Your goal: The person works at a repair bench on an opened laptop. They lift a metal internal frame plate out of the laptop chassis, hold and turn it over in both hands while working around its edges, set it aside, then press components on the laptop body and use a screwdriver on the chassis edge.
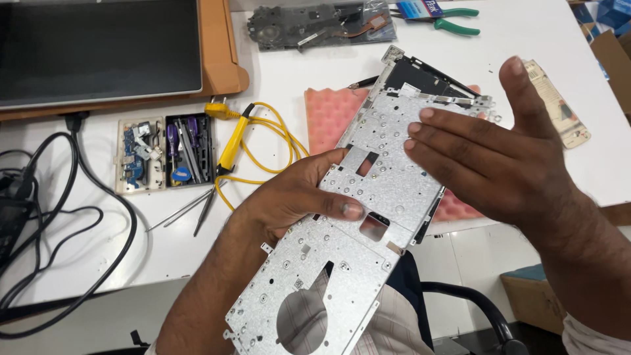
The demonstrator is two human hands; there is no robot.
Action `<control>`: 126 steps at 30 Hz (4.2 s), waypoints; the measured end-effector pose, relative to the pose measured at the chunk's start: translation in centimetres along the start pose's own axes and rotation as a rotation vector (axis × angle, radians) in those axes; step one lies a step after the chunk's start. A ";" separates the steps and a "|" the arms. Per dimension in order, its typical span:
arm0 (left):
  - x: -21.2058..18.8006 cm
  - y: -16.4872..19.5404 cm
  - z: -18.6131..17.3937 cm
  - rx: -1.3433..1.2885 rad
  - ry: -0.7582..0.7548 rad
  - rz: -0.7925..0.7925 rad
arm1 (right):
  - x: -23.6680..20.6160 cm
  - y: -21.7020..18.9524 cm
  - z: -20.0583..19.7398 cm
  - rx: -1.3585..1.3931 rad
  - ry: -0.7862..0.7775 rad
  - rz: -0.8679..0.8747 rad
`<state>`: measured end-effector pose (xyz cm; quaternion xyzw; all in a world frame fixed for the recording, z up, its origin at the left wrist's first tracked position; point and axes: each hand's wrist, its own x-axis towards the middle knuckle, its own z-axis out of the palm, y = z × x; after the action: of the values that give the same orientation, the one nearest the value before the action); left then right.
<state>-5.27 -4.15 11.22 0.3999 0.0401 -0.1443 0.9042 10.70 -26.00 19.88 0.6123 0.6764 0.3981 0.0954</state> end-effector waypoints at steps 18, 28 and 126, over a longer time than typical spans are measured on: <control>-1.0 -0.1 0.8 0.095 0.027 0.057 | -0.4 -2.7 -0.3 0.337 0.113 0.208; -0.8 0.0 0.8 0.122 0.128 0.324 | -1.1 -2.0 -0.4 0.746 0.250 0.681; -6.7 1.1 1.4 0.846 0.368 0.336 | 0.1 -4.5 4.3 2.196 0.132 1.034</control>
<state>-11.38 -2.95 14.21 0.7519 0.0722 0.0730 0.6512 9.96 -23.84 14.15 0.5432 0.3332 -0.3653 -0.6786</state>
